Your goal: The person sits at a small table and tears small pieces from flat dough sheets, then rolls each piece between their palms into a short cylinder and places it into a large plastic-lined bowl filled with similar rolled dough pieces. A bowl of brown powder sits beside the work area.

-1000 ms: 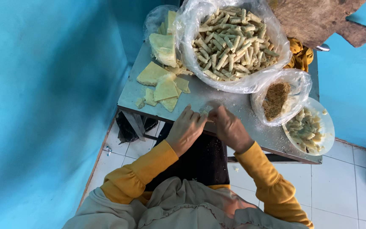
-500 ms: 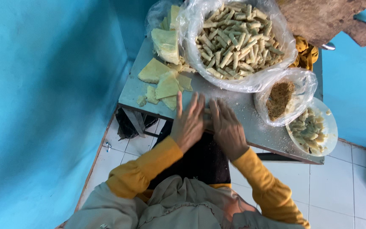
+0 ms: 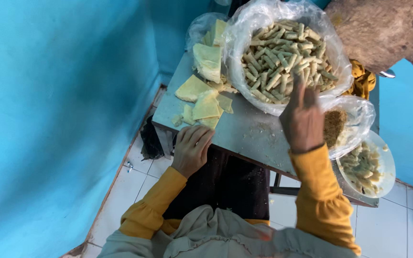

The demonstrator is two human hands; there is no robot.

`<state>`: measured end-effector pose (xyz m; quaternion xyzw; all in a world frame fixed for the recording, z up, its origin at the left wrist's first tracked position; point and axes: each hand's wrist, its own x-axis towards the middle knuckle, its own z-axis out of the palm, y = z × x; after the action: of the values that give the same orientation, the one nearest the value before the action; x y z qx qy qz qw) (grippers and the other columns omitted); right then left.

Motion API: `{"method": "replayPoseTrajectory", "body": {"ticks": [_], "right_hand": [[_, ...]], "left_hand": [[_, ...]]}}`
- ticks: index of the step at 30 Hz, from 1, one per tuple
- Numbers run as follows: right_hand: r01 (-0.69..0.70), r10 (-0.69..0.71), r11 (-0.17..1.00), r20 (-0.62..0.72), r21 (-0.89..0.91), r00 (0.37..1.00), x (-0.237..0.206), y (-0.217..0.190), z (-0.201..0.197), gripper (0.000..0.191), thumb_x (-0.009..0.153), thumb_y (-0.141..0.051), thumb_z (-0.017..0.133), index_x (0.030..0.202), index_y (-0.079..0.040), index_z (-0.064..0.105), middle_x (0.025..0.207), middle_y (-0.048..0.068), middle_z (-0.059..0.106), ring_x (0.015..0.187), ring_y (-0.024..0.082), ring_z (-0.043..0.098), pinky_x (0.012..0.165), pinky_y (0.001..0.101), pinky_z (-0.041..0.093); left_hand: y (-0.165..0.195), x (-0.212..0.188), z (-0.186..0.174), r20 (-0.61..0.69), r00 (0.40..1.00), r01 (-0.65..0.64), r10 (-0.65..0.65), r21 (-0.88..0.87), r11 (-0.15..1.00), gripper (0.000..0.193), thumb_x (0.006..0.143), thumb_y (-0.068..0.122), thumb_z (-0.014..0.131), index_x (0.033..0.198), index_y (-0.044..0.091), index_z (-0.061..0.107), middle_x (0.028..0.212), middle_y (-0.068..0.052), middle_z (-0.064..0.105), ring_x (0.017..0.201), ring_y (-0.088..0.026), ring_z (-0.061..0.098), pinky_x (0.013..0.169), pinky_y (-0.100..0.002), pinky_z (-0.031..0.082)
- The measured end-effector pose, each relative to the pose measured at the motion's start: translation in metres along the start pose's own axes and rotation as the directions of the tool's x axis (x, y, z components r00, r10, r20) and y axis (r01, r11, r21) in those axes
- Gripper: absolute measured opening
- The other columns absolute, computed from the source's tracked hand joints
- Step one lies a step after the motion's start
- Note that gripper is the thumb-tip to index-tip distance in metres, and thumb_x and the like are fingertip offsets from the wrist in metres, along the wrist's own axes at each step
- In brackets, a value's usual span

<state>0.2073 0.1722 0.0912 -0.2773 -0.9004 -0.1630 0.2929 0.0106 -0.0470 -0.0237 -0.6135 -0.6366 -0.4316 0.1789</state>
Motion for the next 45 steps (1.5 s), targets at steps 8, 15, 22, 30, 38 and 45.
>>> {"method": "replayPoseTrajectory", "body": {"ticks": [8, 15, 22, 30, 38, 45], "right_hand": [[0.254, -0.253, 0.746, -0.090, 0.615, 0.963, 0.014, -0.131, 0.044, 0.055, 0.086, -0.007, 0.070, 0.138, -0.002, 0.052, 0.107, 0.018, 0.071, 0.090, 0.035, 0.070, 0.074, 0.0424, 0.060], [-0.270, -0.007, 0.383, 0.296, 0.883, 0.955, 0.040, -0.103, 0.050, 0.040, 0.100, 0.003, 0.066, 0.138, -0.006, 0.059, 0.095, 0.010, 0.070, 0.083, 0.018, 0.066, 0.072, 0.0336, 0.055], [-0.017, 0.056, 0.465, -0.010, 0.885, 0.998, 0.005, -0.079, -0.006, 0.033, 0.099, 0.012, 0.062, 0.124, -0.009, 0.062, 0.109, 0.006, 0.071, 0.096, 0.016, 0.072, 0.086, 0.0320, 0.066], [-0.070, -0.055, 0.603, 0.129, 0.794, 0.990, -0.064, -0.109, -0.048, 0.034, 0.088, 0.010, 0.066, 0.119, -0.003, 0.064, 0.111, 0.014, 0.073, 0.104, 0.026, 0.072, 0.087, 0.0345, 0.059], [-0.472, 0.369, 0.265, 0.364, 0.841, 0.855, -0.097, -0.111, -0.038, 0.044, 0.093, 0.006, 0.067, 0.134, -0.001, 0.051, 0.112, 0.014, 0.072, 0.104, 0.019, 0.073, 0.086, 0.0313, 0.062], [-0.495, 0.497, 0.414, 0.266, 0.764, 0.826, -0.105, -0.120, -0.033, 0.047, 0.093, 0.002, 0.068, 0.135, -0.002, 0.050, 0.108, 0.012, 0.075, 0.095, 0.017, 0.077, 0.083, 0.0297, 0.062]], "left_hand": [[-0.015, -0.012, 0.012, -0.017, 0.997, -0.074, 0.074, 0.019, 0.997, 0.027, 0.099, 0.014, 0.067, 0.124, 0.006, 0.069, 0.132, -0.010, 0.066, 0.126, -0.028, 0.061, 0.108, -0.047, 0.045], [-0.006, 0.003, -0.003, -0.023, 0.999, -0.026, 0.025, -0.070, 0.997, 0.024, 0.098, 0.012, 0.068, 0.121, 0.007, 0.071, 0.124, -0.008, 0.069, 0.122, -0.026, 0.063, 0.105, -0.046, 0.047], [0.011, 0.020, -0.013, 0.395, 0.657, 0.709, -0.643, -0.614, 0.348, 0.031, 0.107, 0.027, 0.056, 0.118, 0.005, 0.076, 0.096, -0.006, 0.077, 0.081, -0.021, 0.072, 0.069, -0.034, 0.061], [0.043, 0.013, 0.010, 0.665, 0.480, 0.614, -0.572, -0.720, -0.322, 0.039, 0.103, 0.023, 0.057, 0.130, -0.004, 0.063, 0.106, -0.008, 0.073, 0.090, -0.013, 0.072, 0.081, -0.030, 0.062], [0.087, 0.005, 0.028, 0.597, 0.546, 0.512, -0.588, -0.793, -0.330, 0.032, 0.106, 0.012, 0.053, 0.130, -0.007, 0.062, 0.112, -0.010, 0.071, 0.097, -0.012, 0.070, 0.089, -0.029, 0.059], [0.108, -0.003, 0.026, 0.530, 0.680, 0.479, -0.507, -0.845, -0.239, 0.037, 0.110, 0.005, 0.048, 0.142, -0.008, 0.057, 0.110, -0.007, 0.066, 0.099, -0.010, 0.064, 0.095, -0.028, 0.055]]}}
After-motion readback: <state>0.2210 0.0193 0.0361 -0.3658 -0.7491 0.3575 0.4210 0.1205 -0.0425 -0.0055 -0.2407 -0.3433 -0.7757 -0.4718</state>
